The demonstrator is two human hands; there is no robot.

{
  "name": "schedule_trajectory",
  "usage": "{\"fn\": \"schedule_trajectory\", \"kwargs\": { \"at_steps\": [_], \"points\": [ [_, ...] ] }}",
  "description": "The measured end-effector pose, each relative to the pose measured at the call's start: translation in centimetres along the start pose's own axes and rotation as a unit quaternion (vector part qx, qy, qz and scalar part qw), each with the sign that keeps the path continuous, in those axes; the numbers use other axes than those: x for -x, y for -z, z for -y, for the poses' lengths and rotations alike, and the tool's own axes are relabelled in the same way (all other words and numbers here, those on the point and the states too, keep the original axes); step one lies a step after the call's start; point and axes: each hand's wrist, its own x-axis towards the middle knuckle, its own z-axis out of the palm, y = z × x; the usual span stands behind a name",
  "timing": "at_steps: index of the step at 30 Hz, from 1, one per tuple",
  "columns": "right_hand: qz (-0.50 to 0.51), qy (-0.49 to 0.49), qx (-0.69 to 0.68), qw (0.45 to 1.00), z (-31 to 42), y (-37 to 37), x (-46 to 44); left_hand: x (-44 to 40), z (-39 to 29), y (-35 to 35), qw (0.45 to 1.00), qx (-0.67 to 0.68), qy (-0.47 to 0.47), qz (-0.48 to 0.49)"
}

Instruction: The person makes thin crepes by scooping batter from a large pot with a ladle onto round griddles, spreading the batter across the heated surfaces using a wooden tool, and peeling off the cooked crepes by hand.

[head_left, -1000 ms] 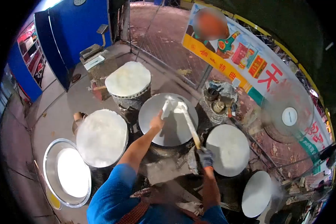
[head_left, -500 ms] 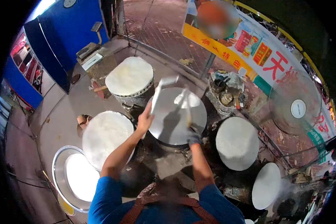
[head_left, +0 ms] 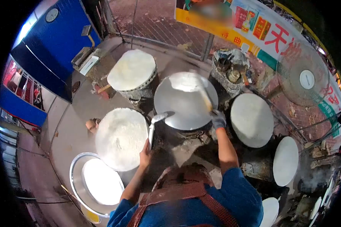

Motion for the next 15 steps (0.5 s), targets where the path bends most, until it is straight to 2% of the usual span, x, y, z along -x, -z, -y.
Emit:
{"fn": "schedule_trajectory", "kwargs": {
  "at_steps": [1, 2, 4, 5, 6, 7, 8, 10, 12, 13, 14, 15],
  "points": [
    [-0.017, -0.029, -0.118, 0.992, -2.7, 0.2, -0.8, 0.2, -0.5, 0.1, 1.0, -0.004, 0.023, 0.001],
    [-0.005, -0.06, -0.094, 0.994, -7.6, -1.5, -2.9, 0.6, -1.5, 0.0, 1.0, -0.016, -0.002, -0.008],
    [-0.076, 0.016, -0.371, 0.925, -15.5, -9.0, -6.7, 0.2, 0.7, -0.6, 0.996, -0.054, -0.059, -0.038],
    [-0.129, 0.197, -0.132, 0.963, -17.3, -9.4, -8.0, 0.2, 0.3, -0.8, 0.999, -0.029, -0.017, -0.026],
    [-0.166, 0.362, 0.115, 0.91, -18.5, -9.8, -9.1, 0.2, 1.2, -1.1, 0.999, -0.012, -0.024, -0.031],
    [-0.06, 0.227, 0.018, 0.972, -14.1, -6.5, -8.3, 0.3, 2.2, -1.4, 0.999, 0.005, -0.031, -0.035],
    [0.047, 0.065, -0.127, 0.989, -9.3, -2.8, -5.8, 0.4, 3.1, -1.7, 0.998, 0.023, -0.039, -0.039],
    [0.135, -0.092, -0.354, 0.921, -5.7, 1.4, -4.9, 0.4, 2.2, -1.9, 0.999, 0.002, -0.01, -0.053],
    [0.047, 0.045, -0.128, 0.99, -9.8, -1.4, -6.9, -0.2, 1.9, -2.3, 0.998, -0.006, 0.008, -0.07],
    [0.068, 0.136, 0.093, 0.984, -11.7, -2.9, -7.5, 0.4, -0.9, -2.4, 0.993, 0.051, 0.088, -0.052],
    [0.05, 0.232, 0.298, 0.925, -13.6, -4.3, -8.1, 0.5, -3.0, -2.6, 0.98, 0.109, 0.166, -0.033],
    [0.114, 0.093, 0.031, 0.989, -12.2, -4.2, -7.6, 0.6, -3.9, -2.9, 0.956, 0.244, 0.16, -0.044]
  ]
}}
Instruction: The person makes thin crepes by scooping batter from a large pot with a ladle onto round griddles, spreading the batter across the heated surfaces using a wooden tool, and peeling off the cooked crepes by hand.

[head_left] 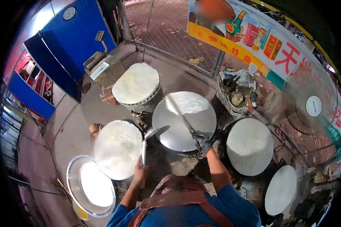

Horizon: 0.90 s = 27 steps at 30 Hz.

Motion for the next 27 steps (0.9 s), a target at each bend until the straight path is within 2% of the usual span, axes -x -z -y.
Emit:
{"fn": "schedule_trajectory", "kwargs": {
  "at_steps": [1, 3, 4, 6, 7, 8, 11, 13, 14, 15, 16, 17, 19, 20, 21, 23, 24, 25, 26, 27],
  "points": [
    [0.038, -0.114, -0.286, 0.951, 2.9, 1.2, 1.4, 1.3, -2.2, -1.0, 0.999, 0.023, 0.036, 0.004],
    [-0.054, 0.034, -0.177, 0.982, 6.6, 6.1, 2.9, 2.7, -3.3, -1.2, 1.0, 0.005, 0.004, -0.01],
    [-0.004, -0.039, -0.294, 0.955, 7.0, 8.4, 2.1, 4.2, -5.4, -1.8, 1.0, 0.021, 0.013, -0.009],
    [-0.026, -0.099, -0.351, 0.931, 7.2, 10.3, -0.5, 5.7, -6.4, -2.3, 0.995, 0.092, 0.021, 0.032],
    [-0.028, -0.016, -0.287, 0.957, 8.2, 10.2, -0.6, 5.9, -6.0, -2.4, 0.994, 0.101, 0.048, 0.023],
    [0.016, -0.123, -0.283, 0.951, 8.1, 8.9, -0.7, 6.1, -5.8, -2.6, 0.991, 0.108, 0.074, 0.014],
    [0.122, -0.016, -0.218, 0.968, 6.5, 7.6, 0.0, 7.2, -4.6, -2.6, 0.981, 0.156, 0.118, 0.022],
    [0.14, 0.246, -0.103, 0.954, 6.3, 11.1, 0.2, 8.2, -1.4, -1.4, 0.975, 0.184, 0.12, 0.019],
    [0.096, 0.17, -0.093, 0.976, 4.6, 11.6, -1.5, 8.9, -1.6, -2.0, 0.974, 0.19, 0.121, 0.032],
    [0.091, 0.052, -0.182, 0.978, 3.7, 11.5, -3.4, 10.0, -1.7, -2.4, 0.972, 0.194, 0.125, 0.044],
    [0.062, -0.064, -0.278, 0.956, 2.7, 11.3, -5.4, 10.1, 0.5, -1.9, 0.95, 0.281, 0.133, 0.039],
    [0.055, -0.084, -0.27, 0.957, 8.9, 13.3, -5.2, 10.6, -0.8, -3.1, 0.939, 0.304, 0.146, 0.069],
    [0.154, -0.213, -0.078, 0.962, 11.8, 13.0, -4.6, 10.6, 1.2, -2.7, 0.945, 0.278, 0.17, 0.034],
    [0.196, -0.131, -0.014, 0.972, 9.7, 11.4, -4.6, 10.5, 1.9, -2.3, 0.947, 0.273, 0.165, 0.029],
    [0.21, -0.098, -0.062, 0.971, 7.1, 10.0, -3.9, 10.4, 2.5, -2.1, 0.949, 0.271, 0.161, 0.025],
    [0.214, -0.069, -0.243, 0.944, 2.4, 9.9, -3.2, 10.9, 3.9, -2.2, 0.951, 0.272, 0.145, 0.021],
    [0.205, -0.092, -0.306, 0.925, 0.5, 10.6, -4.1, 11.3, 4.5, -1.9, 0.954, 0.268, 0.133, 0.02],
    [0.194, -0.008, -0.268, 0.944, 2.1, 11.8, -4.7, 11.4, 4.3, -1.8, 0.957, 0.262, 0.122, 0.018],
    [0.169, 0.01, -0.245, 0.955, 3.7, 12.7, -5.9, 11.8, 4.2, -1.9, 0.955, 0.259, 0.144, -0.015],
    [0.147, -0.033, -0.253, 0.956, 5.5, 13.3, -7.0, 12.0, 4.2, -2.0, 0.953, 0.268, 0.143, -0.02]
  ]
}}
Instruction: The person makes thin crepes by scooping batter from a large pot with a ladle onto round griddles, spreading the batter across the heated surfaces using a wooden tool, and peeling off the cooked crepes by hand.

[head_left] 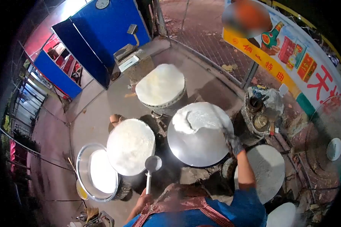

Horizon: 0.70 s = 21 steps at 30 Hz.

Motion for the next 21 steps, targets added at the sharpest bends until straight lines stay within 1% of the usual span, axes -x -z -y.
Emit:
{"fn": "schedule_trajectory", "kwargs": {
  "at_steps": [1, 2, 3, 4, 5, 7, 8, 9, 10, 12, 14, 16, 17, 19, 20, 21],
  "points": [
    [-0.018, -0.03, 0.021, 0.999, 2.3, -0.6, -0.5, 0.1, 0.4, 0.0, 1.0, 0.012, 0.001, -0.004],
    [-0.015, -0.071, 0.054, 0.996, 2.6, -0.7, -1.1, 0.2, 0.5, -0.1, 1.0, 0.022, 0.0, -0.009],
    [0.005, -0.093, 0.074, 0.993, 1.2, -0.7, -1.2, 0.3, 0.3, -0.6, 1.0, -0.006, 0.008, -0.021],
    [0.026, -0.102, 0.072, 0.992, 0.3, -1.1, -0.9, 0.4, 0.2, -0.5, 1.0, 0.007, 0.011, -0.02],
    [0.027, -0.19, -0.013, 0.981, -0.5, -1.5, 0.3, 0.4, 0.2, -0.5, 1.0, 0.023, 0.012, -0.017],
    [0.139, -0.015, 0.071, 0.988, -2.7, -0.4, 1.9, 0.5, 0.7, -0.5, 0.999, 0.039, 0.007, -0.017],
    [0.152, 0.094, 0.122, 0.976, -3.3, 0.4, 1.5, 0.8, 0.8, -0.4, 0.999, 0.036, -0.001, -0.023],
    [0.149, 0.203, 0.171, 0.953, -3.6, 1.1, 1.2, 0.8, 1.0, -0.4, 0.998, 0.038, -0.003, -0.041],
    [0.055, 0.151, 0.112, 0.981, -1.5, 0.2, 0.6, 1.0, 1.1, -0.4, 0.997, 0.038, -0.003, -0.061],
    [0.007, -0.01, 0.083, 0.996, 4.8, -0.9, -0.4, 1.5, 1.1, -0.3, 0.998, 0.005, -0.007, -0.066],
    [0.033, -0.104, 0.081, 0.991, 4.2, -0.4, -1.2, 2.0, 1.5, -0.2, 0.998, -0.012, 0.001, -0.069],
    [0.076, -0.095, -0.001, 0.993, 0.9, -0.1, 0.7, 2.1, 1.0, -1.1, 0.997, -0.012, 0.009, -0.073],
    [0.097, -0.09, -0.037, 0.99, -0.7, 0.4, 1.7, 2.4, 0.9, -1.9, 0.996, 0.013, 0.01, -0.089],
    [0.139, -0.076, -0.097, 0.983, -2.6, 2.6, 2.5, 2.4, 1.5, -1.1, 0.998, 0.016, 0.009, -0.068],
    [0.147, -0.05, -0.072, 0.985, -2.9, 3.7, 1.5, 2.3, 1.7, -0.8, 0.998, 0.019, 0.005, -0.056],
    [0.155, -0.023, -0.048, 0.986, -3.2, 4.8, 0.5, 2.2, 1.8, -0.8, 0.998, -0.008, -0.005, -0.063]
  ]
}}
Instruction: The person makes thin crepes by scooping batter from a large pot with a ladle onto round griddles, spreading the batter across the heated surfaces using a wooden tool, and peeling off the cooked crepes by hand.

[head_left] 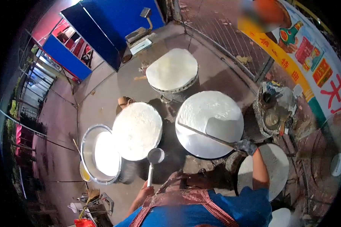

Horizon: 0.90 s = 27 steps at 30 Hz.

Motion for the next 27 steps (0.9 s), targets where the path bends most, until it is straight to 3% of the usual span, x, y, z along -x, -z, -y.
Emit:
{"fn": "schedule_trajectory", "kwargs": {
  "at_steps": [1, 5, 6, 7, 8, 9, 10, 14, 17, 19, 20, 21, 23, 25, 27],
  "points": [
    [-0.008, 0.031, 0.079, 0.996, -0.2, 1.4, -1.2, 0.3, 0.1, -0.4, 1.0, 0.004, -0.002, 0.002],
    [-0.133, -0.068, 0.068, 0.986, 8.1, -4.0, -7.1, 1.6, 0.6, -0.6, 0.999, 0.007, 0.0, -0.037],
    [-0.141, -0.156, 0.162, 0.964, 10.2, -5.5, -8.3, 1.4, 1.0, -0.1, 0.999, 0.025, -0.005, -0.024],
    [-0.069, -0.21, 0.313, 0.924, 11.0, -6.4, -9.9, 1.5, 1.0, 0.3, 0.999, 0.041, -0.01, -0.015],
    [-0.061, -0.185, 0.415, 0.889, 10.2, -6.5, -9.7, 1.6, 0.9, 0.0, 0.997, 0.017, -0.002, -0.079],
    [-0.059, -0.161, 0.513, 0.841, 9.5, -6.7, -9.5, 2.0, 0.8, -0.2, 0.998, 0.029, -0.002, -0.048],
    [-0.041, -0.144, 0.533, 0.833, 9.1, -6.1, -7.9, 1.9, 0.7, 0.0, 0.998, 0.034, -0.013, -0.043],
    [0.009, -0.075, 0.279, 0.957, 7.5, -1.2, 0.2, 3.1, 1.6, 0.2, 0.996, 0.078, -0.006, -0.038],
    [-0.041, -0.035, 0.166, 0.985, 8.4, -1.8, -1.0, 3.4, 2.2, 1.0, 0.992, 0.118, -0.006, -0.046],
    [-0.126, -0.077, 0.099, 0.984, 10.1, -4.9, -5.1, 3.6, 2.2, 1.6, 0.992, 0.122, -0.008, -0.028],
    [-0.149, -0.112, 0.114, 0.976, 10.5, -6.0, -7.3, 3.7, 2.1, 1.8, 0.993, 0.118, -0.01, -0.013],
    [-0.137, -0.173, 0.214, 0.952, 8.8, -5.5, -10.4, 4.1, 2.2, 2.1, 0.993, 0.113, -0.012, 0.0],
    [-0.051, -0.137, 0.475, 0.868, 13.7, -10.2, -8.2, 4.6, 2.2, 3.4, 0.994, 0.112, -0.009, -0.011],
    [-0.051, -0.129, 0.541, 0.83, 12.3, -9.4, -5.5, 5.0, 1.8, 4.7, 0.998, 0.059, -0.019, -0.023],
    [-0.083, -0.119, 0.513, 0.846, 11.5, -8.2, 1.0, 5.5, 1.0, 5.7, 0.997, 0.079, -0.019, 0.018]
  ]
}}
